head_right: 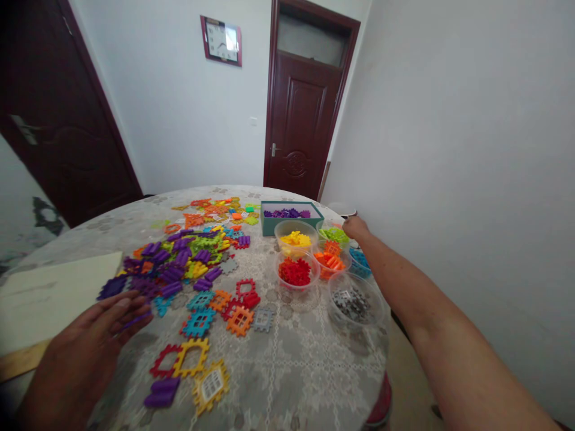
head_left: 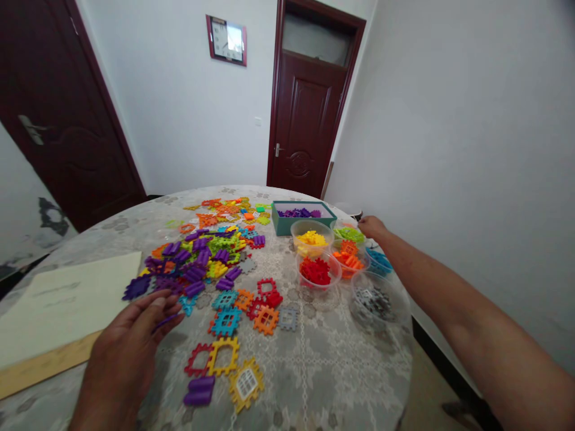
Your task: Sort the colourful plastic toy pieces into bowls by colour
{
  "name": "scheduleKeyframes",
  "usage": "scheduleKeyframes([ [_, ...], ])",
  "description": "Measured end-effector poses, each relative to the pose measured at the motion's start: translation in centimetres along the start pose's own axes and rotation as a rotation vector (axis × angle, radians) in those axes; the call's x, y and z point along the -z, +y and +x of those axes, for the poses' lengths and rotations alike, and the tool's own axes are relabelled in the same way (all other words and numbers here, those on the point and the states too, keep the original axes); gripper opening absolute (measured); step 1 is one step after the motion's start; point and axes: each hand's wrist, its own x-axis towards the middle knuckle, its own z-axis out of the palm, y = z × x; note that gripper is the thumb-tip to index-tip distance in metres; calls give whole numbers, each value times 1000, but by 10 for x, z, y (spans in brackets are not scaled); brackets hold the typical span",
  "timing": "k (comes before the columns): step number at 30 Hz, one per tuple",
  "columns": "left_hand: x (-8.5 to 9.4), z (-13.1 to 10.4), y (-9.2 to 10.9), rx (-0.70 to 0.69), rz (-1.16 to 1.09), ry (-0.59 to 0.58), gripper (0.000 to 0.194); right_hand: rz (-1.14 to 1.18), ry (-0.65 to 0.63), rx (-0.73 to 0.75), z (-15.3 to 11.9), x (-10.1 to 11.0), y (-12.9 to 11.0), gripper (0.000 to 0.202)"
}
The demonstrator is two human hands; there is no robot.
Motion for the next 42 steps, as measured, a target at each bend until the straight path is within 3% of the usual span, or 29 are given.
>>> scheduleKeyframes([
  [6, 4, 5, -6, 25, 3, -42, 37, -113, -72, 112, -21, -5, -18, 32],
  [12, 9, 5, -10, -15, 109, -45, 42, -194, 34, 161, -50, 16, -37, 42],
  [15, 11, 0, -6, -55, 220, -111, 43, -163, 115, 254, -83, 23, -58, 44],
  [17, 13, -1, -3, -121, 401, -197, 44, -44, 205, 397, -119, 23, -78, 38],
  [20, 18, -4, -1, -261, 746, -307, 43, 104, 63, 598, -194, 15, -112, 34],
  [23, 21, -9, -1, -313, 988, -464, 43, 90, -293, 818, -265, -9, -145, 30],
  [24, 23, -10, -2, -304, 1031, -525, 44, 68, -374, 864, -283, -20, -154, 31],
  [26, 26, -13, -4, -279, 1076, -642, 48, -1, -416, 889, -304, -44, -167, 33],
  [30, 31, -20, -6, -306, 1131, -833, 63, -127, -307, 802, -312, -87, -173, 48],
  [33, 29, -27, -3, -285, 1231, -865, 77, -62, -256, 804, -308, -108, -165, 57],
  [35, 26, -32, -1, -244, 1286, -866, 82, 24, -265, 825, -306, -115, -159, 52],
  [38, 19, -37, -1, -212, 1305, -888, 79, 172, -274, 826, -303, -123, -155, 41],
  [42, 11, -38, -7, -249, 1273, -896, 60, 315, -236, 776, -296, -130, -155, 37],
])
